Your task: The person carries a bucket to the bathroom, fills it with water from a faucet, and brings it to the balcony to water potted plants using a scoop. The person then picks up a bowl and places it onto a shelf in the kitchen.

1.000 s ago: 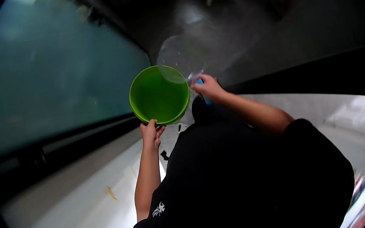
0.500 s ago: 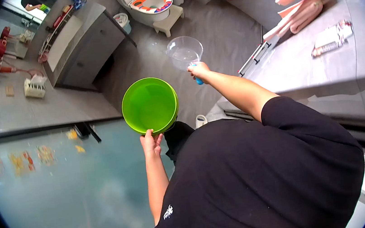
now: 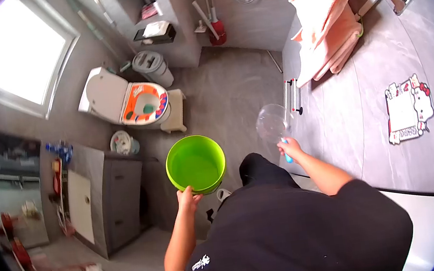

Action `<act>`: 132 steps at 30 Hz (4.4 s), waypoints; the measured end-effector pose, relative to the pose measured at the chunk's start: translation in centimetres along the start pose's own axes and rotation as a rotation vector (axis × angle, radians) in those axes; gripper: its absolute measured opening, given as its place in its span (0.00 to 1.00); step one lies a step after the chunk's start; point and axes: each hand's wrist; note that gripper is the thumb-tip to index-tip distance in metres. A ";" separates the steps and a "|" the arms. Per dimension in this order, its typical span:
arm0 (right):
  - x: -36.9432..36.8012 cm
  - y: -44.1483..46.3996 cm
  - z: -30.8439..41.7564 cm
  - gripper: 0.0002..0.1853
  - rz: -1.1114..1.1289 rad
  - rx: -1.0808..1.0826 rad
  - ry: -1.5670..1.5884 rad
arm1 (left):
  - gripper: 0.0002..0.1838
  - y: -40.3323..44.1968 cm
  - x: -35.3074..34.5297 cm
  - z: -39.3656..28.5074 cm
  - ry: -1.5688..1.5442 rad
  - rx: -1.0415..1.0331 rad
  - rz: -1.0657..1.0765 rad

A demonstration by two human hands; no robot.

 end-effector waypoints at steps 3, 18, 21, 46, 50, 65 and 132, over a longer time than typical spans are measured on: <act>1.9 -0.9 0.2 0.06 -0.135 -0.027 0.060 | 0.19 9.0 -4.7 -5.7 0.092 0.053 0.087; 2.6 14.8 11.5 0.04 -0.261 -0.182 0.080 | 0.23 45.4 -51.9 -20.0 0.316 0.136 0.095; 0.7 15.7 9.8 0.08 -0.352 -0.238 0.072 | 0.24 53.1 -62.1 -19.5 0.381 0.093 0.074; -11.0 28.1 19.0 0.09 -0.751 -0.869 0.488 | 0.30 72.9 -96.6 -20.3 0.711 0.202 0.516; -10.8 28.7 20.0 0.09 -0.763 -0.714 0.510 | 0.22 56.8 -96.4 -34.2 0.468 -0.172 1.023; -9.5 28.2 24.3 0.22 -0.963 -0.350 -0.358 | 0.26 33.7 -100.7 -55.5 0.328 -0.138 1.358; 77.8 -38.5 -33.0 0.21 -1.077 0.053 0.067 | 0.23 -11.7 -46.4 46.7 1.920 -0.347 0.924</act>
Point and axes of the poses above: each hand's wrist, its own y-axis towards the middle knuckle, its own x-axis out of the back of the hand, z = x × y, and after that the axes turned 1 degree about -z, right-handed
